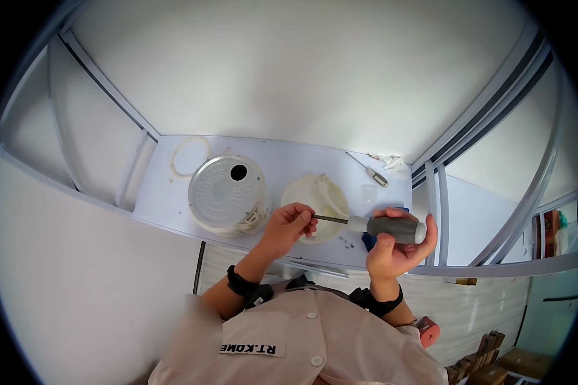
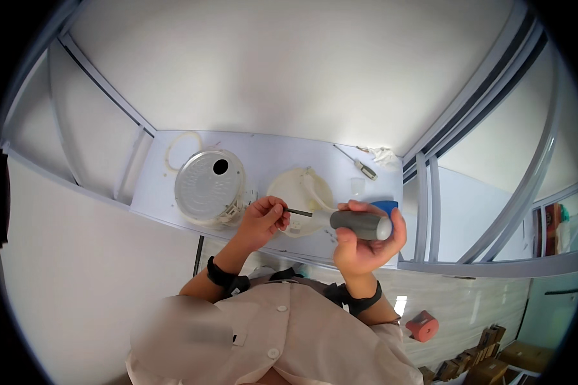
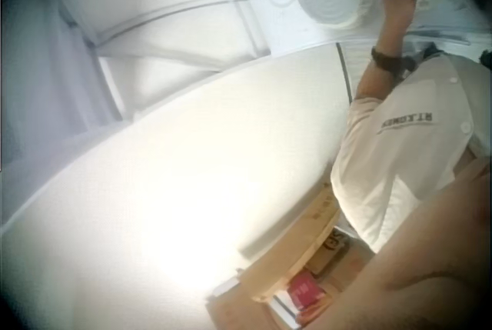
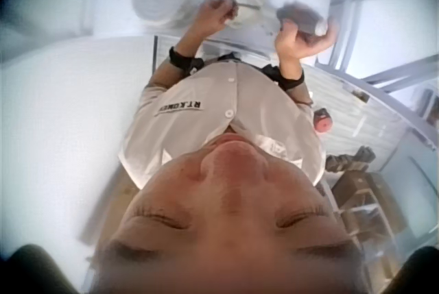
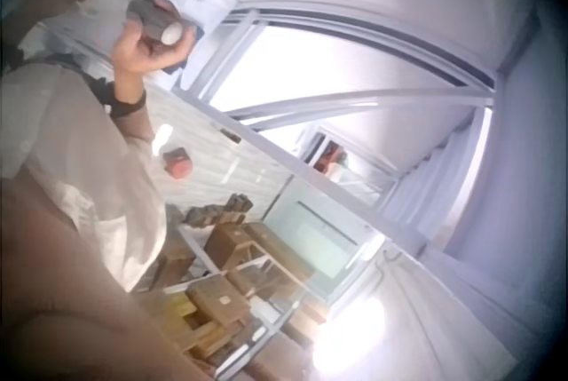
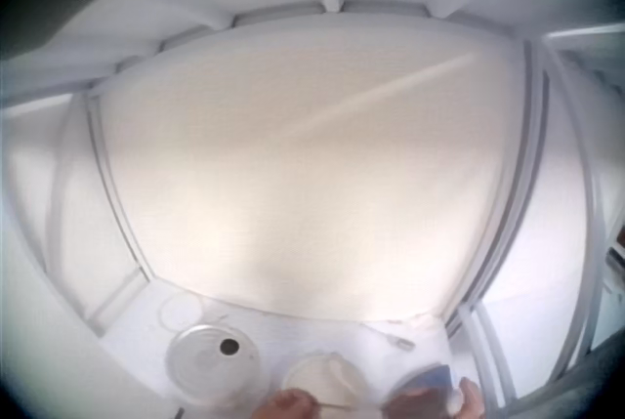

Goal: The person assembles a white plastic appliance component on a workbench. They use a screwdriver to tighten screws into a circular perforated cover, then attach a white plastic base to the assembly.

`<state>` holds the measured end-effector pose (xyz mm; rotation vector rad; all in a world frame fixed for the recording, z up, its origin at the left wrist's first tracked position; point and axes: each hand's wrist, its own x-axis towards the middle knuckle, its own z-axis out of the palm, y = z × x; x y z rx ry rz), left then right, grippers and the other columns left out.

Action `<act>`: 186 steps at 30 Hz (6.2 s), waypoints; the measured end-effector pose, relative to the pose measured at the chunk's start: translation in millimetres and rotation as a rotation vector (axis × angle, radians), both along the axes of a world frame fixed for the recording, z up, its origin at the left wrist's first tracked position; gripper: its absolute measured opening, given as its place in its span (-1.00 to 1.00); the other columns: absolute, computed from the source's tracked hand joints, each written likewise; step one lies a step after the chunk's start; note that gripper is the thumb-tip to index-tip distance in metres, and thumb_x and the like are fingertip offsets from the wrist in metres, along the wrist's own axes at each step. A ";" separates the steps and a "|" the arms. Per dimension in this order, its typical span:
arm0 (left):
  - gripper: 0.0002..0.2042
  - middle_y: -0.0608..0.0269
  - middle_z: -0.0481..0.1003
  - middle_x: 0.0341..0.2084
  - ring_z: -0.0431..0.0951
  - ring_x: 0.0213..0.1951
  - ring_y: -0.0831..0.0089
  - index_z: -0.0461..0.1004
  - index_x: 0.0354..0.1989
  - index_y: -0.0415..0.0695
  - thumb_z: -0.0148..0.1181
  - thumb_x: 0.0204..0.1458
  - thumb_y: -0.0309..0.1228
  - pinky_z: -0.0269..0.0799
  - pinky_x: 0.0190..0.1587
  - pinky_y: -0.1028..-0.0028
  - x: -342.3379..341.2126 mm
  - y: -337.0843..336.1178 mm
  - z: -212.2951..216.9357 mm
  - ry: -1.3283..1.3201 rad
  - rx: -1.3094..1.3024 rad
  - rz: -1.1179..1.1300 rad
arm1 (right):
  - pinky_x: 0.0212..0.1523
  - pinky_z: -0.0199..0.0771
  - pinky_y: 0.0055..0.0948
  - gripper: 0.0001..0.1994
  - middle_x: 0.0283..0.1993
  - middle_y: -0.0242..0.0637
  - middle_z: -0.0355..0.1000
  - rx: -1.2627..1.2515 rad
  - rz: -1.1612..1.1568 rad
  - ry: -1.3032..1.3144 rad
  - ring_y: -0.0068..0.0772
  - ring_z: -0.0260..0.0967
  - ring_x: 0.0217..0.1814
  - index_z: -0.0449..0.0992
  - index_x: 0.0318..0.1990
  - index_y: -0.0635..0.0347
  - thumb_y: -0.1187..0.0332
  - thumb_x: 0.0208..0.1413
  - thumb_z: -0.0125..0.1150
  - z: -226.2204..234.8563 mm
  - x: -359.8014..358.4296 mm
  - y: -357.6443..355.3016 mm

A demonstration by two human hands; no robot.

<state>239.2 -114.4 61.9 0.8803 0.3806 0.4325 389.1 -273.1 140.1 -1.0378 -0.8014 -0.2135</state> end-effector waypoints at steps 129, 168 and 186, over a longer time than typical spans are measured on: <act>-0.86 0.28 0.71 -0.42 0.71 -0.35 0.22 0.68 -0.32 -0.05 0.49 -0.05 -0.38 0.60 -0.24 0.28 -192.7 163.0 33.0 -0.005 1.459 0.103 | 0.01 0.53 -0.27 -0.37 0.18 -0.02 0.41 -0.411 -0.008 -0.536 -0.06 0.42 0.09 0.43 0.39 0.26 0.42 0.16 0.48 52.3 -224.0 163.1; -0.88 0.32 0.70 -0.44 0.70 -0.35 0.22 0.71 -0.30 -0.01 0.47 -0.03 -0.36 0.60 -0.27 0.29 -190.6 163.9 41.5 0.068 1.406 0.028 | -0.08 0.53 -0.24 -0.48 0.18 -0.04 0.33 -0.385 -0.025 -0.541 -0.11 0.41 0.01 0.56 0.23 0.25 0.36 0.11 0.54 51.0 -222.3 161.2; -0.87 0.28 0.71 -0.41 0.71 -0.35 0.22 0.70 -0.34 -0.05 0.49 -0.09 -0.43 0.61 -0.27 0.32 -188.7 161.2 41.8 0.076 1.414 0.042 | -0.12 0.53 -0.29 -0.46 -0.04 -0.08 0.43 -0.406 -0.168 -0.563 -0.12 0.46 -0.05 0.58 0.25 0.16 0.44 0.07 0.51 55.3 -227.9 162.1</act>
